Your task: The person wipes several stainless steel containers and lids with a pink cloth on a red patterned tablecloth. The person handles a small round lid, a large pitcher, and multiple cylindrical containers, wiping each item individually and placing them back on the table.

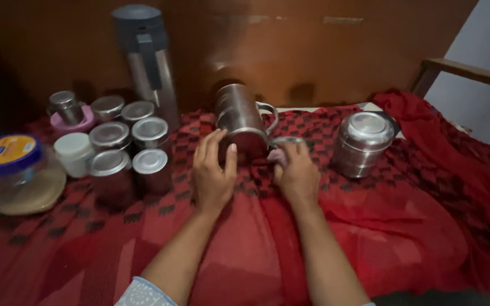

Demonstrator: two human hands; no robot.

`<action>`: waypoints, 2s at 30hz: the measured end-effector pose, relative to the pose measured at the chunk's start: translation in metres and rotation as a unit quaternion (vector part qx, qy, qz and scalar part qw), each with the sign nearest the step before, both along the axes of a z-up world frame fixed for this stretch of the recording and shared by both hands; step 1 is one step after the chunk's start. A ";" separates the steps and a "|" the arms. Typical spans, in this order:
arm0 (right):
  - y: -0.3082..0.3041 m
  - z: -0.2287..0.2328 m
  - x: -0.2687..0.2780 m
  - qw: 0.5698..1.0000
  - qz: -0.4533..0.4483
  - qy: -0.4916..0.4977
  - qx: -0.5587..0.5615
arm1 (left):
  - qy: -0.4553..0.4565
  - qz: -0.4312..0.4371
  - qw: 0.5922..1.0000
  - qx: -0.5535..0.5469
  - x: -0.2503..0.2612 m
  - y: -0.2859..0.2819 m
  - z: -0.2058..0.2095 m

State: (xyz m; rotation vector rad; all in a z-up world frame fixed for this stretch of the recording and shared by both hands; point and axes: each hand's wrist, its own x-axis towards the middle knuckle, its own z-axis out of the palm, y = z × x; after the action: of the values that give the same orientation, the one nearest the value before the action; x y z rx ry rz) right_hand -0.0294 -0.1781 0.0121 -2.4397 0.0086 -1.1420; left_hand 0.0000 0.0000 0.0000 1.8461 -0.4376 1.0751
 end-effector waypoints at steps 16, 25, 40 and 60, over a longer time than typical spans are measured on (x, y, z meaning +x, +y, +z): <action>0.080 -0.006 -0.034 0.920 0.366 -0.090 -0.108 | 0.273 -0.534 0.648 -0.469 -0.001 0.072 -0.008; 0.070 0.014 -0.036 0.940 0.284 -0.166 0.094 | 0.376 -0.568 0.602 -0.417 0.005 0.075 -0.009; 0.114 -0.021 -0.040 0.944 0.275 0.043 -0.177 | 0.398 -0.518 0.599 -0.463 0.031 0.068 -0.035; 0.137 -0.024 -0.032 0.916 -0.080 0.109 -0.377 | 0.403 -0.506 0.617 -0.449 0.038 0.056 -0.045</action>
State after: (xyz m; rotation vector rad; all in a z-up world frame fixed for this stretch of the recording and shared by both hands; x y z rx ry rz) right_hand -0.0616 -0.0406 -0.0117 -3.2972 -0.2052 -1.0583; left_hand 0.0375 0.0561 -0.0449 0.7031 -0.2212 -0.3843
